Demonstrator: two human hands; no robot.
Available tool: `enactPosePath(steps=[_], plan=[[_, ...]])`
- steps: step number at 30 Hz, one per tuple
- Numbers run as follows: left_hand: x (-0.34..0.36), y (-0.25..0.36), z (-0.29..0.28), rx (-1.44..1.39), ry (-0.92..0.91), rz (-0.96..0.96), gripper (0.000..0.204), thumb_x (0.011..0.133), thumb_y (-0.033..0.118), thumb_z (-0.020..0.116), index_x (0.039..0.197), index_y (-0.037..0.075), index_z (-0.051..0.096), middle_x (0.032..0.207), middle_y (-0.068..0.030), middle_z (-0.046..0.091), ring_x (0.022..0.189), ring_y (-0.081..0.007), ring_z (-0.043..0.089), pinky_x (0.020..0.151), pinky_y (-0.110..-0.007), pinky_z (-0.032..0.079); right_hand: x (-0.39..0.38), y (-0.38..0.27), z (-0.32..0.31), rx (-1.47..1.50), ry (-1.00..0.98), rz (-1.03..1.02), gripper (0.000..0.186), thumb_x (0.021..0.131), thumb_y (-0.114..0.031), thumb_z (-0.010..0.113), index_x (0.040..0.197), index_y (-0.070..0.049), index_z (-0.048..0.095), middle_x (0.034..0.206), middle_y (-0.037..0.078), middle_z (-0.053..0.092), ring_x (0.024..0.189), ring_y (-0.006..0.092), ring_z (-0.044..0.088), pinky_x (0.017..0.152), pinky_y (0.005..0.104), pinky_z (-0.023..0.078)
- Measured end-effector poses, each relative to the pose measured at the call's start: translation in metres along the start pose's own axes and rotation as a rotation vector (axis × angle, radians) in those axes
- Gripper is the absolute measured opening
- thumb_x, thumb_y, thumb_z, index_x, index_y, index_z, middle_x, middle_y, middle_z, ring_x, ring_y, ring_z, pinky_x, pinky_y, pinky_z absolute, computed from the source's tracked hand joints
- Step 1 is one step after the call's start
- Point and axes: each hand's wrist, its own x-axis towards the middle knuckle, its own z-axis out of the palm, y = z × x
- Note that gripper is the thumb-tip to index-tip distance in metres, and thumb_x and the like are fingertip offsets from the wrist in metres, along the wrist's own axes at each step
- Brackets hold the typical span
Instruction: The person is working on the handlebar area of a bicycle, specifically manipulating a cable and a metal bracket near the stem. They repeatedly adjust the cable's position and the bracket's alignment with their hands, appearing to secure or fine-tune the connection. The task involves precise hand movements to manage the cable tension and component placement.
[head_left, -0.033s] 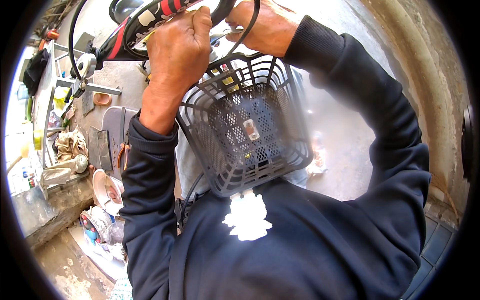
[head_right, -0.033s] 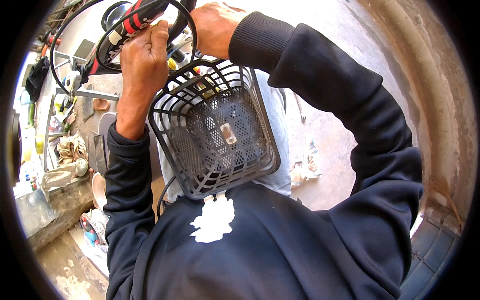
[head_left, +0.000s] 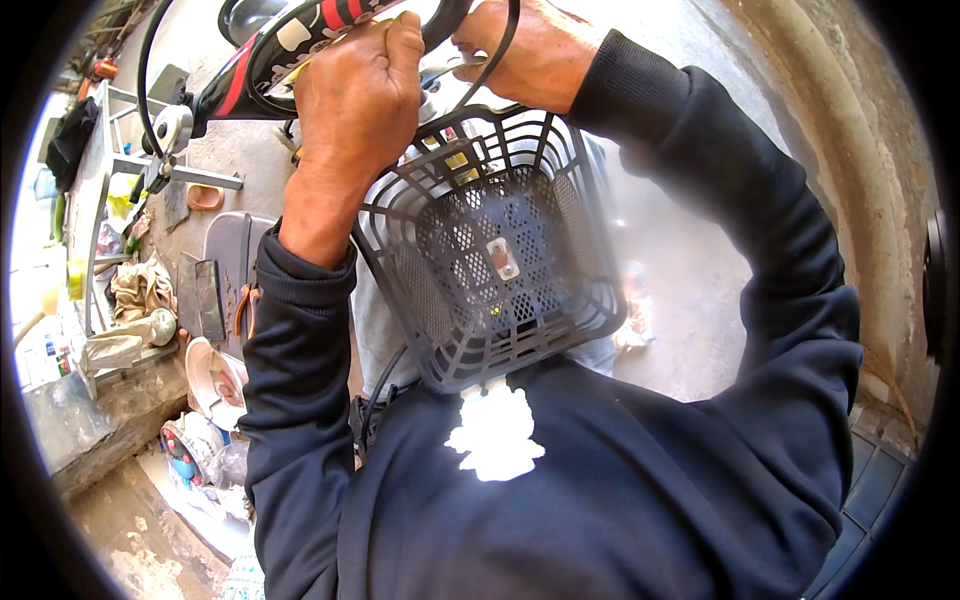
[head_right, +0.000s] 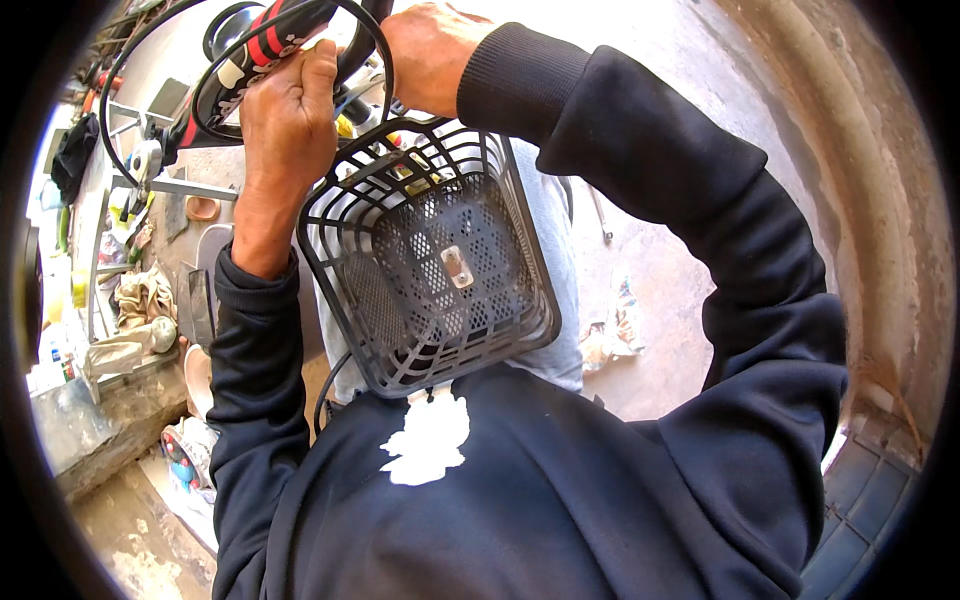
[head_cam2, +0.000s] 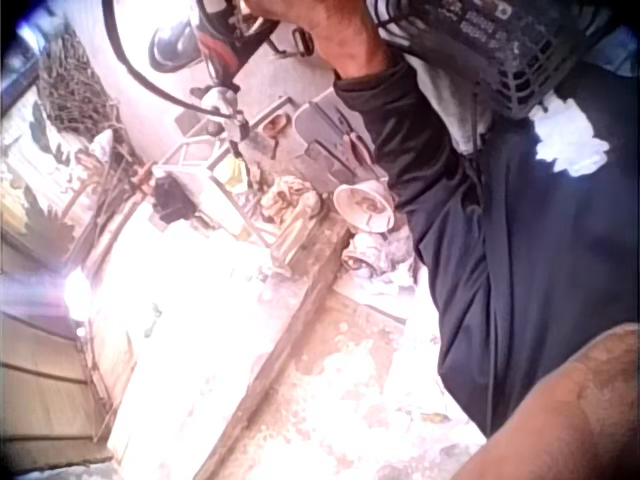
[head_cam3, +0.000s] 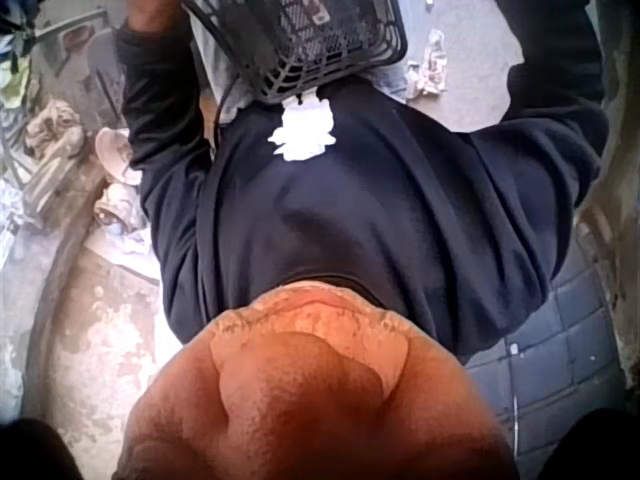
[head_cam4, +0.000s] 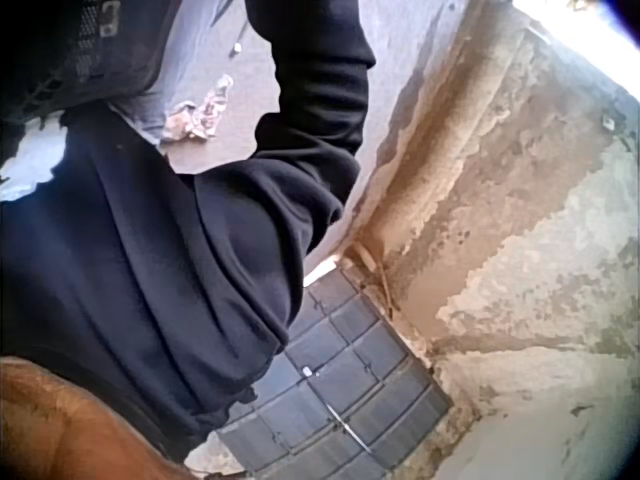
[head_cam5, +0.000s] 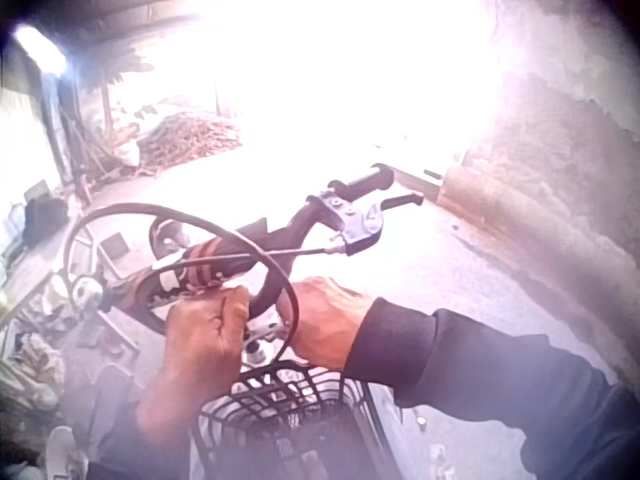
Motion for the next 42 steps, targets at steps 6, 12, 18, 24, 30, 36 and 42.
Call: enactPosePath(steps=[6,12,18,24,30,36,42], plan=[[-0.001,0.002,-0.001,-0.088,0.026,0.002,0.032,0.096,0.026,0.051,0.085,-0.001,0.065,0.068,-0.0183,0.058,0.061,-0.0338,0.057,0.059,-0.038,0.044,-0.002,-0.027,-0.019,-0.078,-0.126,0.182,0.016,0.075,-0.010,0.055,0.083,0.002,0.062,0.072,0.024,0.062,0.070,0.0408,0.063,0.064,0.0479,0.050],[0.002,-0.005,-0.007,-0.027,-0.030,0.036,0.035,0.096,0.029,0.048,0.080,0.003,0.065,0.070,-0.0196,0.061,0.069,-0.0400,0.060,0.060,-0.046,0.046,-0.017,-0.039,-0.019,-0.323,-0.060,0.044,0.016,0.079,-0.010,0.058,0.086,-0.002,0.069,0.078,0.021,0.066,0.074,0.0323,0.068,0.072,0.0382,0.054],[-0.002,0.003,-0.015,-0.177,-0.070,-0.037,0.032,0.097,0.025,0.047,0.084,0.001,0.063,0.075,-0.0205,0.061,0.072,-0.0404,0.059,0.063,-0.044,0.046,-0.020,-0.034,-0.011,-0.145,-0.005,0.050,0.017,0.080,-0.014,0.065,0.092,-0.003,0.061,0.071,0.020,0.062,0.070,0.0370,0.064,0.062,0.0402,0.051],[-0.048,0.003,-0.036,-0.070,0.148,0.160,0.021,0.085,0.003,0.059,0.104,-0.003,0.064,0.107,-0.0190,0.065,0.099,-0.0334,0.063,0.087,-0.038,0.049,-0.018,-0.036,-0.012,-0.212,-0.021,0.088,0.025,0.080,-0.021,0.069,0.098,-0.005,0.063,0.080,0.016,0.066,0.079,0.0345,0.065,0.069,0.0405,0.052],[-0.084,0.005,-0.043,-0.189,0.338,-0.249,0.013,0.089,0.002,0.054,0.098,-0.002,0.063,0.098,-0.0145,0.065,0.085,-0.0219,0.064,0.073,-0.029,0.050,-0.017,-0.031,-0.006,-0.384,-0.083,0.154,0.027,0.084,-0.025,0.066,0.102,-0.006,0.062,0.079,0.017,0.066,0.077,0.0346,0.065,0.068,0.0407,0.051],[-0.079,-0.074,-0.043,-1.190,0.554,-0.816,0.030,0.098,0.024,0.039,0.101,0.001,0.059,0.100,-0.0133,0.064,0.090,-0.0251,0.062,0.083,-0.035,0.048,-0.020,-0.025,-0.001,-0.390,-0.002,0.073,0.015,0.082,-0.014,0.063,0.089,-0.001,0.060,0.064,0.022,0.060,0.063,0.0374,0.064,0.058,0.0408,0.052],[-0.040,-0.122,-0.058,-1.717,0.719,-0.881,0.040,0.095,0.034,0.040,0.112,0.001,0.054,0.115,-0.0175,0.059,0.108,-0.0322,0.056,0.093,-0.052,0.042,-0.019,-0.028,-0.004,-0.351,-0.028,0.072,0.013,0.081,-0.011,0.062,0.090,-0.003,0.058,0.063,0.021,0.059,0.062,0.0383,0.063,0.058,0.0422,0.051]])
